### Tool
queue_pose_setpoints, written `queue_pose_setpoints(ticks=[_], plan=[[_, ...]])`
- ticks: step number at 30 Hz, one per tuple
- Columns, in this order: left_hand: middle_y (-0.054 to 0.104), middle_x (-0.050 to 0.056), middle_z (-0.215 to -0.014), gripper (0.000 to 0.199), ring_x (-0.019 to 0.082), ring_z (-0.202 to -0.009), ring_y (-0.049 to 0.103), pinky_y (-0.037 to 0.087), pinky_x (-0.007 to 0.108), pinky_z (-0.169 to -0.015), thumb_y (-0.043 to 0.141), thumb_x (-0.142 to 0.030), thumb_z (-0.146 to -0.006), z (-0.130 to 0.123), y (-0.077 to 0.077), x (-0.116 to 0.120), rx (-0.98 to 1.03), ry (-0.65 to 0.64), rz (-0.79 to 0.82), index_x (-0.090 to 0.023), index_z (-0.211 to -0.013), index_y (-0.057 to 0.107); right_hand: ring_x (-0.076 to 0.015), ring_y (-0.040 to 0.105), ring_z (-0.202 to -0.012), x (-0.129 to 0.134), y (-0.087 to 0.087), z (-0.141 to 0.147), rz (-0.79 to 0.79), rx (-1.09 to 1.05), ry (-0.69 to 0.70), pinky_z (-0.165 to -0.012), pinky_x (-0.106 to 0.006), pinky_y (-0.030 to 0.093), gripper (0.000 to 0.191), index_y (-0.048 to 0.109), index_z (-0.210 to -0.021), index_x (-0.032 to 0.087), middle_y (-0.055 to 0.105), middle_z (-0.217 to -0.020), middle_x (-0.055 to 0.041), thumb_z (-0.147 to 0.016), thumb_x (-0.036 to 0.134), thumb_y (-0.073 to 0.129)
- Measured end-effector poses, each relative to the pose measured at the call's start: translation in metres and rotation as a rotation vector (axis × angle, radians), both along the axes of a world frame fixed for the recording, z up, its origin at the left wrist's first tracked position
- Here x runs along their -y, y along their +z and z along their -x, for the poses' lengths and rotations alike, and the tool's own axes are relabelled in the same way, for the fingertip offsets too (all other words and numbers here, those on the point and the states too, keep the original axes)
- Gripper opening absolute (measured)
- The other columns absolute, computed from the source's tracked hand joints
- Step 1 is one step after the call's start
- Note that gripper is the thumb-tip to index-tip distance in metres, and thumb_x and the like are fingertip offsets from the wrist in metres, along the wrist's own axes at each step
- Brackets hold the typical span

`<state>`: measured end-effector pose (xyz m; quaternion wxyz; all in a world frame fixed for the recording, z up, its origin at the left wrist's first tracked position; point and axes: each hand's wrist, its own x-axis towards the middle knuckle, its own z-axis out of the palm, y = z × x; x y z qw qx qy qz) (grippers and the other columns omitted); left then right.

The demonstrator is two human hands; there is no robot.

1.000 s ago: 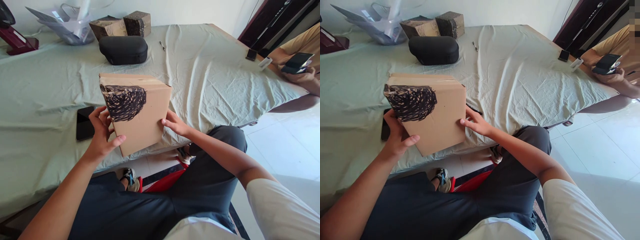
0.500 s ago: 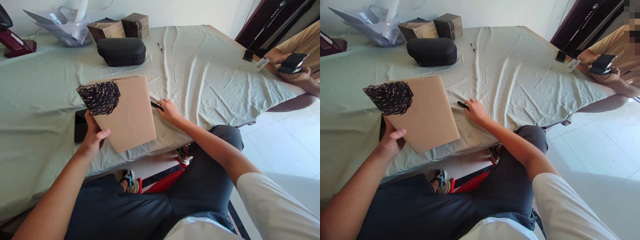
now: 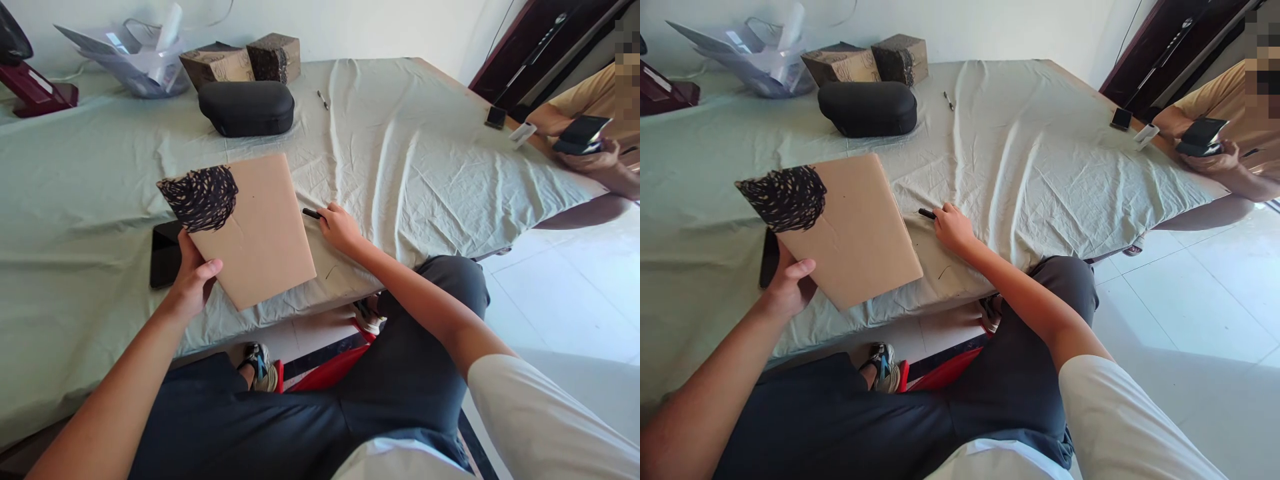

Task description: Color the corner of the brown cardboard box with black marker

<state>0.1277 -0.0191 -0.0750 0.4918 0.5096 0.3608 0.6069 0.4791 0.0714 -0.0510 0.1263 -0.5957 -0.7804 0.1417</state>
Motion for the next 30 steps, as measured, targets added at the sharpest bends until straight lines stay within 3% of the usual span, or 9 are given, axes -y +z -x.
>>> queue_pose_setpoints(ticks=[7, 10, 13, 18, 22, 25, 28, 30], plan=[[0.071, 0.008, -0.151, 0.074, 0.031, -0.136, 0.070, 0.059, 0.051, -0.124, 0.101, -0.049, -0.079, 0.000, 0.001, 0.000, -0.010, 0.009, 0.021, -0.032, -0.140, 0.064, -0.0316, 0.074, -0.107, 0.000, 0.010, 0.003, 0.078, 0.045, -0.046, -0.084, -0.039, 0.052, 0.045, 0.081, -0.128, 0.017, 0.075, -0.140, -0.0201, -0.119, 0.019, 0.037], [0.071, 0.008, -0.150, 0.075, 0.031, -0.135, 0.070, 0.060, 0.050, -0.122, 0.102, -0.050, -0.078, 0.002, 0.001, 0.001, -0.018, 0.015, 0.043, -0.031, -0.139, 0.064, -0.0330, 0.076, -0.104, 0.001, 0.015, 0.003, 0.100, 0.069, -0.047, -0.083, -0.041, 0.053, 0.052, 0.078, -0.146, 0.019, 0.074, -0.143, -0.0205, -0.115, 0.014, 0.037], [0.071, 0.008, -0.150, 0.073, 0.031, -0.133, 0.072, 0.061, 0.051, -0.120, 0.101, -0.049, -0.080, 0.002, 0.001, 0.001, -0.016, 0.003, 0.029, -0.032, -0.141, 0.064, -0.0336, 0.078, -0.106, 0.003, 0.019, 0.003, 0.125, 0.084, -0.019, -0.083, -0.041, 0.053, 0.071, 0.062, -0.175, 0.028, 0.072, -0.147, -0.0194, -0.111, 0.008, 0.037], [0.072, 0.009, -0.149, 0.068, 0.031, -0.133, 0.072, 0.061, 0.052, -0.122, 0.098, -0.047, -0.083, 0.000, 0.001, 0.001, -0.020, -0.016, 0.001, -0.030, -0.140, 0.065, -0.0339, 0.079, -0.113, 0.003, 0.024, 0.003, 0.151, 0.106, -0.005, -0.085, -0.039, 0.053, 0.076, 0.057, -0.180, 0.033, 0.071, -0.146, -0.0180, -0.111, 0.008, 0.039], [0.072, 0.009, -0.151, 0.068, 0.031, -0.133, 0.072, 0.059, 0.054, -0.126, 0.098, -0.046, -0.081, 0.000, 0.000, 0.002, -0.003, 0.003, 0.028, -0.029, -0.139, 0.066, -0.0336, 0.079, -0.115, 0.002, 0.028, -0.001, 0.192, 0.074, 0.017, -0.093, -0.041, 0.058, 0.081, 0.048, -0.186, 0.034, 0.074, -0.147, -0.0185, -0.110, 0.007, 0.042], [0.072, 0.009, -0.151, 0.071, 0.031, -0.135, 0.071, 0.058, 0.055, -0.127, 0.100, -0.046, -0.079, 0.000, 0.000, 0.002, 0.000, 0.015, 0.043, -0.030, -0.139, 0.067, -0.0360, 0.077, -0.128, 0.003, 0.031, -0.012, 0.223, -0.041, 0.050, -0.107, -0.047, 0.061, 0.084, 0.043, -0.188, 0.030, 0.080, -0.148, -0.0188, -0.108, 0.007, 0.043], [0.072, 0.009, -0.152, 0.073, 0.032, -0.136, 0.071, 0.059, 0.055, -0.126, 0.100, -0.047, -0.078, -0.004, 0.002, 0.003, -0.010, 0.002, 0.057, -0.032, -0.141, 0.067, -0.0348, 0.068, -0.152, 0.006, 0.034, -0.030, 0.246, -0.257, 0.102, -0.127, -0.051, 0.056, 0.085, 0.042, -0.188, 0.027, 0.070, -0.172, -0.0153, -0.106, 0.010, 0.047], [0.072, 0.008, -0.153, 0.073, 0.032, -0.136, 0.071, 0.060, 0.054, -0.124, 0.100, -0.046, -0.078, -0.010, 0.004, 0.003, -0.009, 0.007, 0.067, -0.032, -0.142, 0.067, -0.0306, 0.071, -0.147, 0.008, 0.036, -0.041, 0.263, -0.413, 0.125, -0.125, -0.048, 0.059, 0.090, 0.039, -0.190, 0.029, 0.066, -0.177, -0.0121, -0.102, 0.012, 0.052]])
